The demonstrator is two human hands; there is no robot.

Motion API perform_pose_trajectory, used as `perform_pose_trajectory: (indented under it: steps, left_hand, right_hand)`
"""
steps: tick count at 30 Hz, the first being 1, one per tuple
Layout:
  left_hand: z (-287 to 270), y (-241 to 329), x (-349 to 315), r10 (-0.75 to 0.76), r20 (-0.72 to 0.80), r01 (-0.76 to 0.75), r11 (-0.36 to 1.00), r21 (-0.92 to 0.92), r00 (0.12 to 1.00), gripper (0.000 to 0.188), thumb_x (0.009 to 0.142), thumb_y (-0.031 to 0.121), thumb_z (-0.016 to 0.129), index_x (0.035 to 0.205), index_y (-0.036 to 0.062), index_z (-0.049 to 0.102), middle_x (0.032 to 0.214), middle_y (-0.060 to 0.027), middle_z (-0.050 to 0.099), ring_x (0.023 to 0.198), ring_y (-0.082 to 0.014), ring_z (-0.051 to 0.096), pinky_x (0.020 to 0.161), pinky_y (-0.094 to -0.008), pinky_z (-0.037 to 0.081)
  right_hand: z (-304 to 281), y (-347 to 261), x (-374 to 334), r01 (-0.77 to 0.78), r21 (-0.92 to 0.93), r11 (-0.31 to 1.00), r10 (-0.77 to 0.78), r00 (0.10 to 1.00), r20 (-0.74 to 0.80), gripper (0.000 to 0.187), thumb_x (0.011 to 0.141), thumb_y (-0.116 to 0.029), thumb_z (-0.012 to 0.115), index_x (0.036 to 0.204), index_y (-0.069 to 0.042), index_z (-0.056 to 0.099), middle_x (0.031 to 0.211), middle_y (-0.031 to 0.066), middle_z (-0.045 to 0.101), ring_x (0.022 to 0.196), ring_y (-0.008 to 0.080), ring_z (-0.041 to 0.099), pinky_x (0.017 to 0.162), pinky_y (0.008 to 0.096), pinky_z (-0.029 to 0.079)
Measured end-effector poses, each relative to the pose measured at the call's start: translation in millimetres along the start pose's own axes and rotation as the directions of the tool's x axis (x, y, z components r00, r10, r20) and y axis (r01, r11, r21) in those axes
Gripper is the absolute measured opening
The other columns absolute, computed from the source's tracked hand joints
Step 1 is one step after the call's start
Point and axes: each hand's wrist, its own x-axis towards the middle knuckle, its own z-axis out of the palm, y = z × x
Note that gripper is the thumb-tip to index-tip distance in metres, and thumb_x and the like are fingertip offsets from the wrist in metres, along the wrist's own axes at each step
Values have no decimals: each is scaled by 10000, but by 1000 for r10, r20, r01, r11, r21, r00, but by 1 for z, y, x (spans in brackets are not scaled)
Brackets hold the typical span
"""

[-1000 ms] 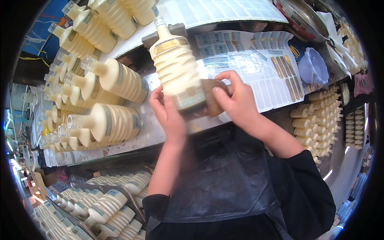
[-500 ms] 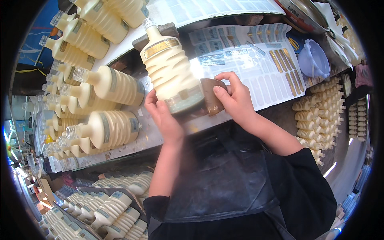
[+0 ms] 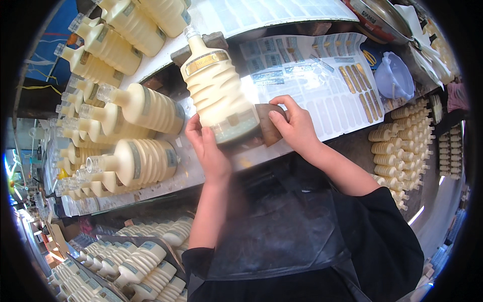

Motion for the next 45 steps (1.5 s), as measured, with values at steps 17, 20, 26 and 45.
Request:
perform_pose_trajectory:
  steps: [17, 20, 26, 45]
  left_hand:
    - [2, 32, 27, 50, -10, -47, 981, 188, 999, 507, 1043, 178, 474, 1499, -5, 354, 1413, -130, 475, 1268, -234, 469, 1136, -372, 342]
    - [4, 46, 69, 19, 145, -47, 980, 192, 989, 506, 1089, 264, 412, 1525, 12, 360, 1446, -138, 487, 1293, -227, 483, 1137, -351, 355]
    - [15, 46, 134, -280, 221, 290, 957, -13, 934, 465, 1104, 361, 394, 1403, 23, 509, 1327, -114, 590, 1195, -209, 582, 1042, -357, 460]
    - [-8, 140, 36, 135, 189, -184, 944, 275, 973, 226, 901, 154, 755, 1069, 20, 683, 981, -51, 694, 875, -122, 640, 779, -282, 519]
  right_hand:
    - [-1, -37, -7, 127, -87, 988, -123, 991, 59, 216, 968, -248, 608, 1157, -150, 643, 724, 165, 683, 653, 400, 662, 607, 467, 515]
    - [-2, -21, -3, 58, -34, 998, -58, 998, 26, 229, 965, -235, 617, 1170, -137, 644, 757, 176, 690, 684, 396, 669, 623, 455, 516]
    - [-7, -13, -2, 228, -108, 968, -241, 960, -139, 221, 955, -146, 657, 1164, -75, 652, 803, 133, 698, 706, 309, 688, 648, 388, 525]
    - [-15, -67, -31, 388, 296, 873, -450, 874, 183, 324, 909, -67, 674, 1231, -80, 695, 977, 99, 759, 818, 216, 733, 755, 354, 580]
